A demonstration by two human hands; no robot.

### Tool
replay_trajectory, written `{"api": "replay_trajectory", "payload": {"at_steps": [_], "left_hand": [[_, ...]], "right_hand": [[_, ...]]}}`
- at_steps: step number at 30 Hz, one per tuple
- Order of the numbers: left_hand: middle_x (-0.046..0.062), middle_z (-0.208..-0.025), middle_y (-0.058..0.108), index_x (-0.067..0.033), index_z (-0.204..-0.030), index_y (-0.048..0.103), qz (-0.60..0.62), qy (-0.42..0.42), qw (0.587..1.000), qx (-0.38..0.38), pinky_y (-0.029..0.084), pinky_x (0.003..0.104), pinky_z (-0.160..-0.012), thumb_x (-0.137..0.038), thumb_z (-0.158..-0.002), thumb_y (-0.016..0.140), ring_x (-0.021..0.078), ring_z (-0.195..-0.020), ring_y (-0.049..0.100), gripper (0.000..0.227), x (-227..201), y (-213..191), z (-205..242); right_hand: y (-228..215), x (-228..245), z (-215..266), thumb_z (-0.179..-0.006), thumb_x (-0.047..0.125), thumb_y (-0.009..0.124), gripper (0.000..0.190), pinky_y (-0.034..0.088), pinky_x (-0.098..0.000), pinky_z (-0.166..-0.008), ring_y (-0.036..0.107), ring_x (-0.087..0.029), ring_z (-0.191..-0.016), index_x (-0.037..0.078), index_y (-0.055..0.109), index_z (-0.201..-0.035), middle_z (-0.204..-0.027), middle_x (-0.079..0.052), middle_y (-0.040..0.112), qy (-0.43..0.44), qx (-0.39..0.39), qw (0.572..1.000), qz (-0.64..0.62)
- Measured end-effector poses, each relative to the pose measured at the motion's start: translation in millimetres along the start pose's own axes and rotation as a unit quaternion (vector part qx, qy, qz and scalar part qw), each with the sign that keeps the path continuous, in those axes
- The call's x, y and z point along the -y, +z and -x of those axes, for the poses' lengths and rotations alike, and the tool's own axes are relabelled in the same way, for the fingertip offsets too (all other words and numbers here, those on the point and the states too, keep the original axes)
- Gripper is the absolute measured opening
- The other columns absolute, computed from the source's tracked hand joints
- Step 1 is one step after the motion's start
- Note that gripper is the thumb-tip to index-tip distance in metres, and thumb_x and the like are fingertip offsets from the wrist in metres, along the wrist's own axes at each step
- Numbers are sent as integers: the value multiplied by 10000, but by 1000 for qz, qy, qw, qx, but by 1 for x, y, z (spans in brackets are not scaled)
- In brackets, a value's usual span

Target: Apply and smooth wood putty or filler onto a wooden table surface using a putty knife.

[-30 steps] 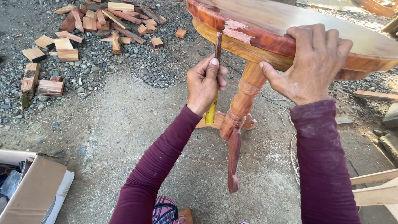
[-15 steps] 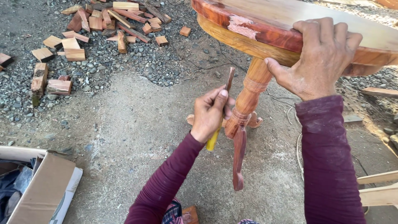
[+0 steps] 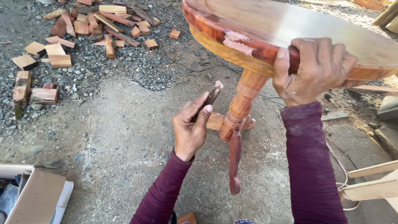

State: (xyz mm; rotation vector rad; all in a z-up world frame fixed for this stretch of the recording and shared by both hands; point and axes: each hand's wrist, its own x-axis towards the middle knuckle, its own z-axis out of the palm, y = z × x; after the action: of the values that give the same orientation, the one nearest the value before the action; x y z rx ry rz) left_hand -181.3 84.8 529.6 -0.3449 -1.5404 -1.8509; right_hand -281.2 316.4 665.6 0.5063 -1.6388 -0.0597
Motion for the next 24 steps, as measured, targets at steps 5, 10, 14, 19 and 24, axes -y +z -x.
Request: {"api": "replay_trajectory", "payload": {"at_steps": [5,10,14,19,24], "left_hand": [[95,-1075,736,-57,-1293,698,-105,110,988,4,562,273,-809,-34,-969,746,152,-918,694,328,-34,-5,-13],[84,-1016,710,-71,-1279,704,-198,179,964,-1,552,313,-762,11,-932,763,196,-873,687,361,-53,-9,-15],[88,-995,693,-69,-1287,696,-217,183,959,10,554,306,-695,54,-930,740,186,-815,688,380,-51,-4,-9],[101,-1002,694,-46,-1277,695,-179,173,968,34,563,300,-719,48,-942,743,187,-834,698,351,-72,-20,-5],[116,-1099,719,-1,-1262,669,-158,185,970,16,594,298,-827,28,-974,733,198,-955,740,296,-92,-40,-3]], "right_hand": [[-2,-8,16,-1123,543,473,493,340,-426,-913,476,-203,-835,192,752,-918,-900,16,637,-10,-21,999,39],[-24,4,17,-1150,510,465,493,340,-408,-916,520,-187,-840,172,762,-951,-890,7,673,-18,-19,998,53],[-26,0,36,-1117,544,461,523,342,-390,-901,512,-188,-795,163,767,-930,-865,-7,690,-7,-16,998,63],[-39,-6,58,-1085,568,472,523,363,-434,-936,502,-199,-765,177,793,-954,-865,-26,701,-14,-46,996,74],[-78,21,70,-1084,558,521,494,241,-615,-1170,638,-213,-849,159,771,-934,-899,-41,749,5,-49,995,85]]}}
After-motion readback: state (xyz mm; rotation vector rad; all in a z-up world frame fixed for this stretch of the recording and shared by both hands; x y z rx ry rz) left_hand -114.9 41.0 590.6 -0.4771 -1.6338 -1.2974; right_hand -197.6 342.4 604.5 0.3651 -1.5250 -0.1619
